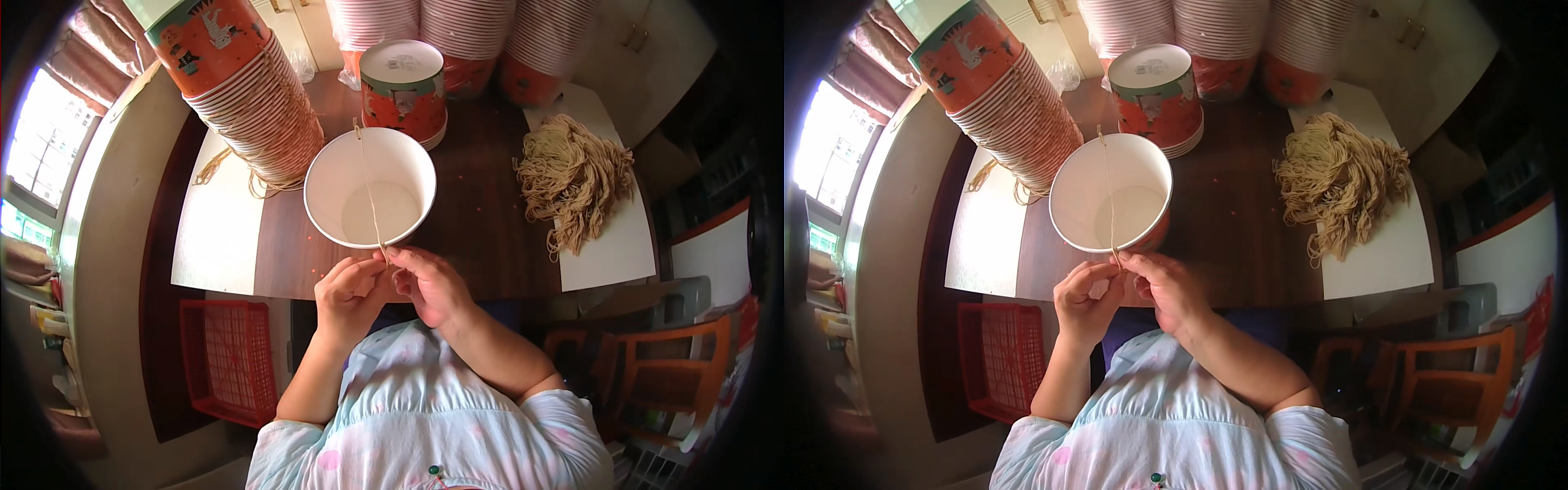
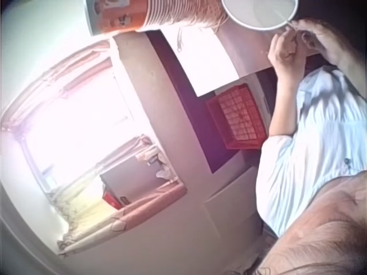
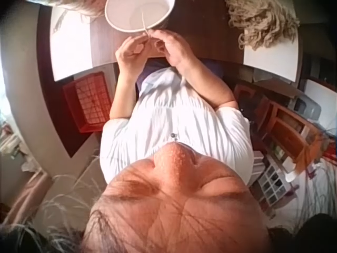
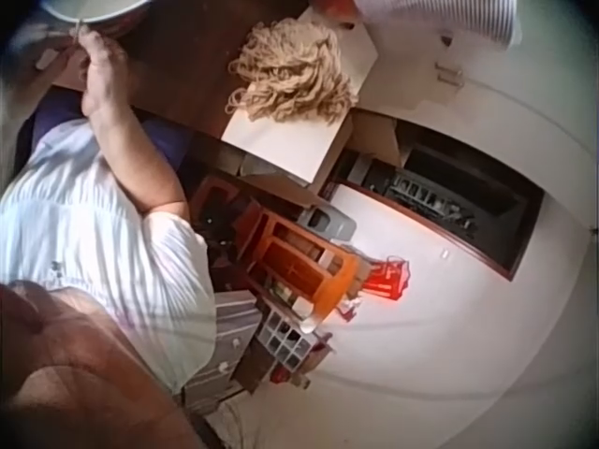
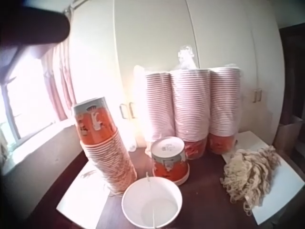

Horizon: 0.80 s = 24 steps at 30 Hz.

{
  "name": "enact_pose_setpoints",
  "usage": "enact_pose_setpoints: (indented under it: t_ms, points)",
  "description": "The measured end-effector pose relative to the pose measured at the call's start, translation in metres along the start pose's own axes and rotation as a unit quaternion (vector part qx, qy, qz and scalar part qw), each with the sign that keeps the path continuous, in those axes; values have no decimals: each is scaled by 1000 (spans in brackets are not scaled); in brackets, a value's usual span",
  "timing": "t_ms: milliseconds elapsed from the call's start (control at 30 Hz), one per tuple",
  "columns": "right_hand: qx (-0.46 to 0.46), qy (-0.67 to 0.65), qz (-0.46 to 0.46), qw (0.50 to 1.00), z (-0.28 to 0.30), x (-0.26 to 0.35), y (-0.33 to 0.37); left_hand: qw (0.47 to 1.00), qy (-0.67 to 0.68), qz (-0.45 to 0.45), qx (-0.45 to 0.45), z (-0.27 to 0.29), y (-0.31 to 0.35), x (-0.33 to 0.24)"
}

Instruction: Attaching rope handles to paper buckets by threading them through pre-punched holes.

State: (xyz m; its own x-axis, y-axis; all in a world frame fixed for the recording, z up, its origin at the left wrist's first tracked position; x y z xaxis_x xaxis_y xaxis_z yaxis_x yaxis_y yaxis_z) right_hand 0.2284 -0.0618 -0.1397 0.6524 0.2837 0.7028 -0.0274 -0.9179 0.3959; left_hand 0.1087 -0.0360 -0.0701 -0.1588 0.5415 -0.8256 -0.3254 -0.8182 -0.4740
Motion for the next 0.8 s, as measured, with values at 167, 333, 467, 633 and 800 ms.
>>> enact_pose_setpoints:
  t_ms: [167, 333, 467, 633, 800]
  points:
    - [34, -59, -17, 998, 10, -8, -12, 999, 9, 43, 9, 6, 0, 5]
    - [-1, 65, 62, 996, 9, 3, -8, 1000, 1, 28, -6, 8, 0, 8]
    - [-17, 302, 215, 929, 2, 21, -1, 1000, 1, -7, -13, 6, -2, 8]
    - [-82, 451, 380, 803, -9, 46, 13, 1000, -14, -27, -8, 3, -4, 7]
    - [-123, 547, 405, 722, -16, 49, 17, 999, -37, -19, 23, 5, -8, 6]
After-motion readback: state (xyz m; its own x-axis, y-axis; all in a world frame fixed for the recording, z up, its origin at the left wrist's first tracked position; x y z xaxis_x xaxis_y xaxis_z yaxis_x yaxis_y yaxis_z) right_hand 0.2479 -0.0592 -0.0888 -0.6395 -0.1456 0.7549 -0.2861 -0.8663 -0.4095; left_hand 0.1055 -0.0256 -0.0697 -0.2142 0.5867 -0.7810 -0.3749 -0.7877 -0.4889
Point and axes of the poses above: each hand's wrist, its own y-axis away from the middle knuckle, its own z-axis out of the back of the hand, x = y × z, the point moved 6 cm from there along -y, towards the middle knuckle, and after that the axes turned 4 degrees about y, right-handed, at the moved point
